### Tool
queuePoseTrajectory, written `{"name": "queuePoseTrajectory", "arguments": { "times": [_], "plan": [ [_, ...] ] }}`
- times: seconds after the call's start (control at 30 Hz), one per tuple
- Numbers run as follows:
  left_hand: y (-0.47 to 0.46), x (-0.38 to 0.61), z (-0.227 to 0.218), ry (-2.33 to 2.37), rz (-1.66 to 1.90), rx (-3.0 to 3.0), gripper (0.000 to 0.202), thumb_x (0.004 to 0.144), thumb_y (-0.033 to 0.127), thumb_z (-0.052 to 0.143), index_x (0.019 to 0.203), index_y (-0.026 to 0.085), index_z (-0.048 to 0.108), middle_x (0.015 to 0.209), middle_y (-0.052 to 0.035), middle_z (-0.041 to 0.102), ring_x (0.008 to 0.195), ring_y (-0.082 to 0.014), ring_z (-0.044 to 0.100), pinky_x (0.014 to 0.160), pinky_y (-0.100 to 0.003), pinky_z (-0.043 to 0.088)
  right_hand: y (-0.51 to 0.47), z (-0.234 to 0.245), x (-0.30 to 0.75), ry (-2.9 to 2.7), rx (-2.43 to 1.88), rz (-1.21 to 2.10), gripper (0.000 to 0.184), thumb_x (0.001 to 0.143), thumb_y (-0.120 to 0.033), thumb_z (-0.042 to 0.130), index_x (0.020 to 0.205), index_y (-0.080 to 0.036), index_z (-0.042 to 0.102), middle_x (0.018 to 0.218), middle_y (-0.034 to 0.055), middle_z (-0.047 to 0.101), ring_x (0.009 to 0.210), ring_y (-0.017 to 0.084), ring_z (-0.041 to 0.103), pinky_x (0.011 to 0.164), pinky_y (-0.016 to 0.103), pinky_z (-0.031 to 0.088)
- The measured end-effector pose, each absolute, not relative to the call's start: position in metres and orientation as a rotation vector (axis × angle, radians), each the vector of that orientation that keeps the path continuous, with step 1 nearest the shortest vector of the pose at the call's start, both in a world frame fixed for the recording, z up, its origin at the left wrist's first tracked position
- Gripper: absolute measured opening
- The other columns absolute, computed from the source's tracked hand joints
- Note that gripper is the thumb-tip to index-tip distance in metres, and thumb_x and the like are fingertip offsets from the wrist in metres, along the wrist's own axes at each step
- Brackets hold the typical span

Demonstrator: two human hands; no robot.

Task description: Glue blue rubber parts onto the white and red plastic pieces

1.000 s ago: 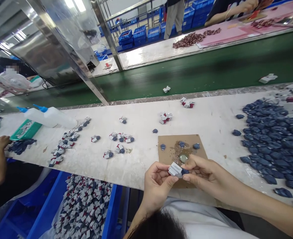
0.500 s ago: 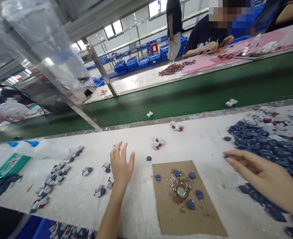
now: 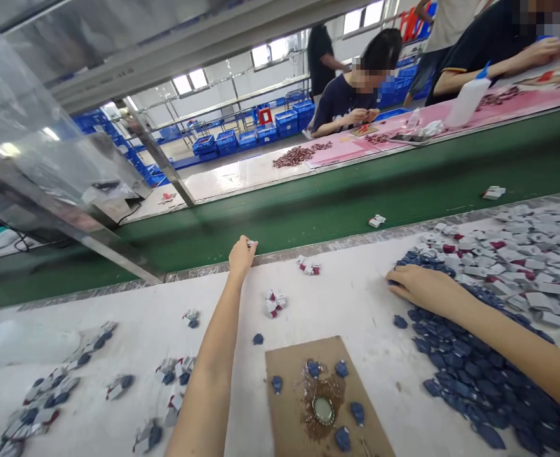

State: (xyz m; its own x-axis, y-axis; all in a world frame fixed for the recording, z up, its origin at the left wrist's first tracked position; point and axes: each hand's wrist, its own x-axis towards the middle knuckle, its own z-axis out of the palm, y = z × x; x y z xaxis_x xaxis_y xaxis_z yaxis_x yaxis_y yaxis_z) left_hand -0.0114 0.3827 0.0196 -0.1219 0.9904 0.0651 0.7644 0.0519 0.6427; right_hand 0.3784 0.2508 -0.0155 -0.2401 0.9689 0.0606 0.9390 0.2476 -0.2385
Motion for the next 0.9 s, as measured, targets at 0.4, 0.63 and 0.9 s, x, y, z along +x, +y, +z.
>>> {"name": "queuePoseTrajectory", "arguments": {
  "times": [0.4, 0.63, 0.9],
  "plan": [
    [0.133, -0.053, 0.038, 1.483, 1.325, 0.893, 0.034, 0.085, 0.050, 0.052, 0.098, 0.019, 0.058, 0.076, 0.0009, 0.051, 0.055, -0.0091, 0.047, 0.041, -0.019, 0.034, 0.141, 0.004, 0.270, -2.034, -1.390, 1.226, 0.030, 0.087, -0.039, 0.043, 0.095, -0.022, 0.067, 0.073, 0.0045, 0.065, 0.051, 0.014, 0.052, 0.048, 0.027, 0.044],
    [0.052, -0.030, 0.022, 1.299, 1.479, 0.375, 0.050, 0.054, 0.048, 0.087, 0.085, 0.016, 0.065, 0.082, -0.0010, 0.064, 0.073, -0.0146, 0.067, 0.053, -0.019, 0.050, 0.088, 0.012, 0.239, -1.366, -1.310, 1.686, 0.038, 0.080, -0.058, 0.066, 0.084, -0.020, 0.064, 0.070, 0.0040, 0.064, 0.058, 0.016, 0.059, 0.053, 0.029, 0.050],
    [0.041, -0.015, 0.019, 1.229, 1.404, 0.349, 0.047, 0.054, 0.037, 0.091, 0.093, 0.016, 0.075, 0.086, -0.0044, 0.072, 0.077, -0.0142, 0.069, 0.059, -0.018, 0.053, 0.087, 0.016, 0.215, -1.336, -1.353, 1.448, 0.055, 0.069, -0.070, 0.070, 0.091, -0.021, 0.060, 0.067, 0.0045, 0.065, 0.065, 0.022, 0.066, 0.061, 0.036, 0.057]
  ]
}}
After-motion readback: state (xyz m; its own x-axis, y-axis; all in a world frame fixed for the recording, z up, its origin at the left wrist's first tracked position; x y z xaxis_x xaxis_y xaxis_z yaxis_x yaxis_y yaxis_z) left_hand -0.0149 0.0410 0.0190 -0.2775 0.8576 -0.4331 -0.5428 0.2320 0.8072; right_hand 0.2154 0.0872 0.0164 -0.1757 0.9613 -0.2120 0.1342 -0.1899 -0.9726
